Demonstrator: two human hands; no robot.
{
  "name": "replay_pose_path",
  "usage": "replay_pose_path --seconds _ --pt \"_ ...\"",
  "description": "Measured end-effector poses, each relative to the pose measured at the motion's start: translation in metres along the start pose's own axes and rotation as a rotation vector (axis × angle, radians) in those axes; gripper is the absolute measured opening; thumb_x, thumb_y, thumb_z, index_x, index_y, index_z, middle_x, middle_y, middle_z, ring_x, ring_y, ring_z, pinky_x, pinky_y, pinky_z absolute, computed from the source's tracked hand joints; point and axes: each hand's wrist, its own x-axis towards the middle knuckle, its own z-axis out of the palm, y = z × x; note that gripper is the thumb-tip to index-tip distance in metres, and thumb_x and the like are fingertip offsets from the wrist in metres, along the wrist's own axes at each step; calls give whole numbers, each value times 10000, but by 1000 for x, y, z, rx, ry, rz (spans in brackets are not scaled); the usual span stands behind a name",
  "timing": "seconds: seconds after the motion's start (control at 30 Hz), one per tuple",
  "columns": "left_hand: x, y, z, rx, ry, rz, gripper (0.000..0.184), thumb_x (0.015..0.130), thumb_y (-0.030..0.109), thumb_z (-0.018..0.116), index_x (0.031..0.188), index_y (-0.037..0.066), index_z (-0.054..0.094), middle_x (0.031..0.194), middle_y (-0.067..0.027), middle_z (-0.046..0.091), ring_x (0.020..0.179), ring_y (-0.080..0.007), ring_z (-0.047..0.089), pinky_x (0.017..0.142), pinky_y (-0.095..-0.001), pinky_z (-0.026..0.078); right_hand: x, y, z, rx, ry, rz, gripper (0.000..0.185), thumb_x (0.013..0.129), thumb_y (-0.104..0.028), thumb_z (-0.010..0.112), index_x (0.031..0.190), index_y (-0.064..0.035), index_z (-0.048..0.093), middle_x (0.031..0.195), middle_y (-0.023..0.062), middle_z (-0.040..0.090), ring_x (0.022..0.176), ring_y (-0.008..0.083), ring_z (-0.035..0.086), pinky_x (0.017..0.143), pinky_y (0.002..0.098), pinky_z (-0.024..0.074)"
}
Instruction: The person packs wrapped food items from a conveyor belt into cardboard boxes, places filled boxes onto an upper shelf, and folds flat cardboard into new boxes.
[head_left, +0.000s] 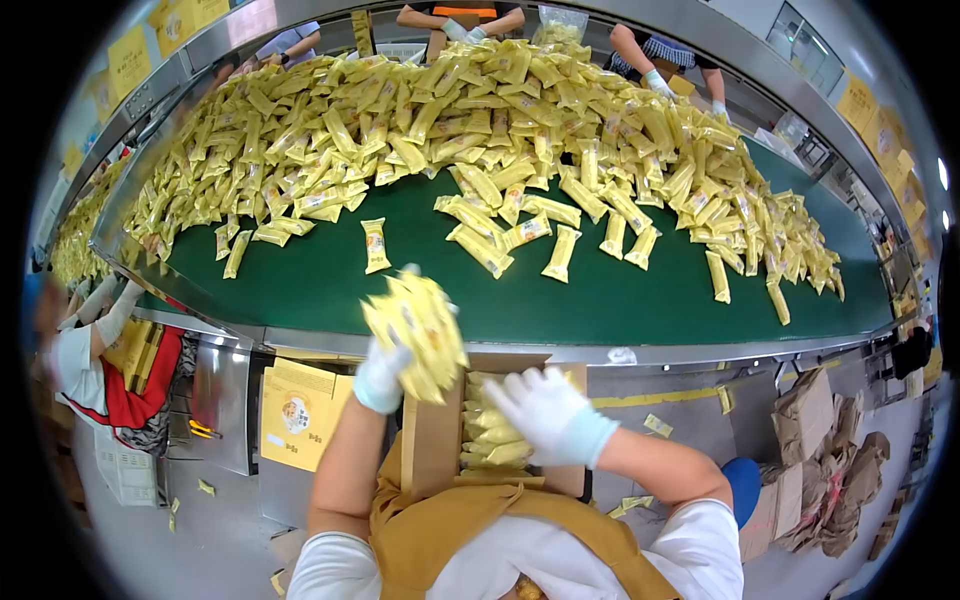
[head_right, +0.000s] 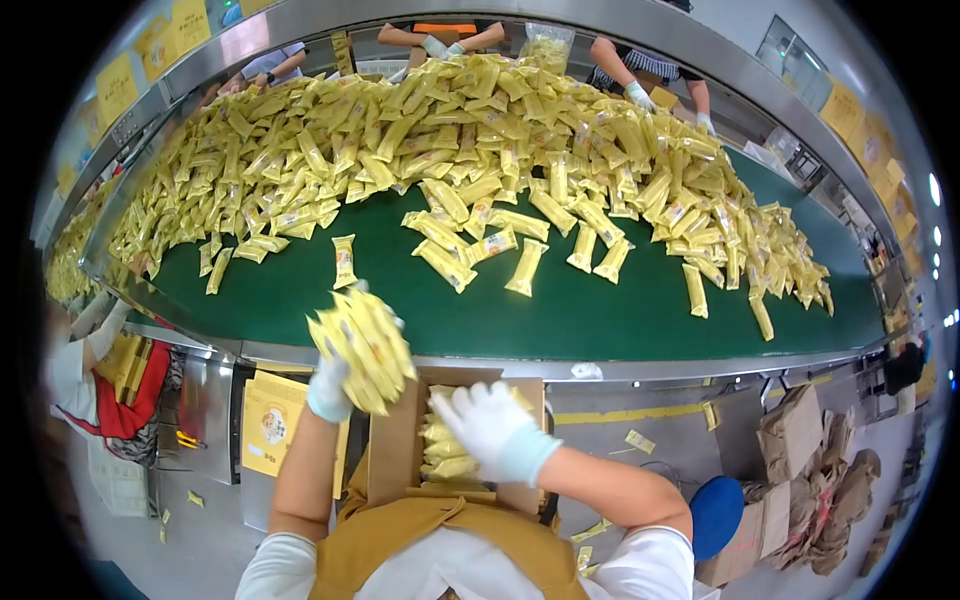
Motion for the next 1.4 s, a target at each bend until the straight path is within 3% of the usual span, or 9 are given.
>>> replay_pose_path --seconds 0.1,0.23,0.5,0.7,0.97,1.1,1.2,1.3,1.4 --pt "-22 -31 12 272 -211 -97 1031 796 592 755 1545 69 276 1275 -121 585 1151 -257 605 952 -357 540 26 -25 47 -66 -156 -103 839 771 -375 724 1476 -33 425 1206 111 579 1064 282 557 829 415 419" --pt "-33 -41 43 1151 -494 148 1280 617 412 900 1550 -39 150 1348 -205 477 1176 -380 522 1051 -456 407 41 -36 168 273 131 -137 516 924 -233 532 1428 -124 514 1377 103 566 1263 319 525 1054 464 408" --pt "-35 -85 37 1811 -501 375 1065 664 497 818 1471 -31 364 1241 -160 519 1191 -324 502 1021 -509 344 16 -37 105 527 -376 -23 847 795 -354 777 1433 39 383 1251 235 602 1116 383 629 943 453 515" --pt "-35 -116 28 2206 -572 388 996 707 449 779 1498 12 359 1249 -144 522 1206 -309 490 1025 -529 317 18 -62 105 118 -411 90 765 833 -501 709 1403 -38 490 1208 159 634 1062 283 659 751 472 534" --pt "-12 -121 21 1981 -1046 -195 1072 682 312 763 1544 -36 229 1492 -246 374 1368 -375 372 1121 -503 243 21 -25 102 257 -456 -167 515 916 -421 628 1279 -55 627 1157 157 699 1074 291 686 835 415 550" --pt "18 -63 18 1600 -1189 -383 849 826 327 731 1509 -16 363 1534 -254 377 1415 -365 381 1162 -461 307 2 62 41 1138 -320 -155 465 974 -393 594 1288 -52 630 1213 165 681 1111 292 631 985 371 485" --pt "75 19 27 1005 -1017 -584 389 962 192 615 1307 13 626 1199 -153 704 1149 -210 657 1022 -320 490 -1 132 21 1360 136 220 348 990 -300 610 1208 -38 679 1076 80 708 837 140 668 781 322 563" --pt "137 13 1 1212 -603 -293 313 949 227 638 1176 18 692 1124 -143 727 1032 -226 700 953 -338 527 47 198 51 792 521 477 422 934 -367 639 1245 -83 665 1203 172 639 1116 323 611 974 362 477" --pt "203 -46 -41 1861 -230 103 553 917 454 617 1370 138 579 1467 -144 505 1402 -348 401 1143 -477 321 116 238 73 534 422 749 658 900 -629 547 1424 -232 536 1523 167 408 1373 436 403 1109 551 344"
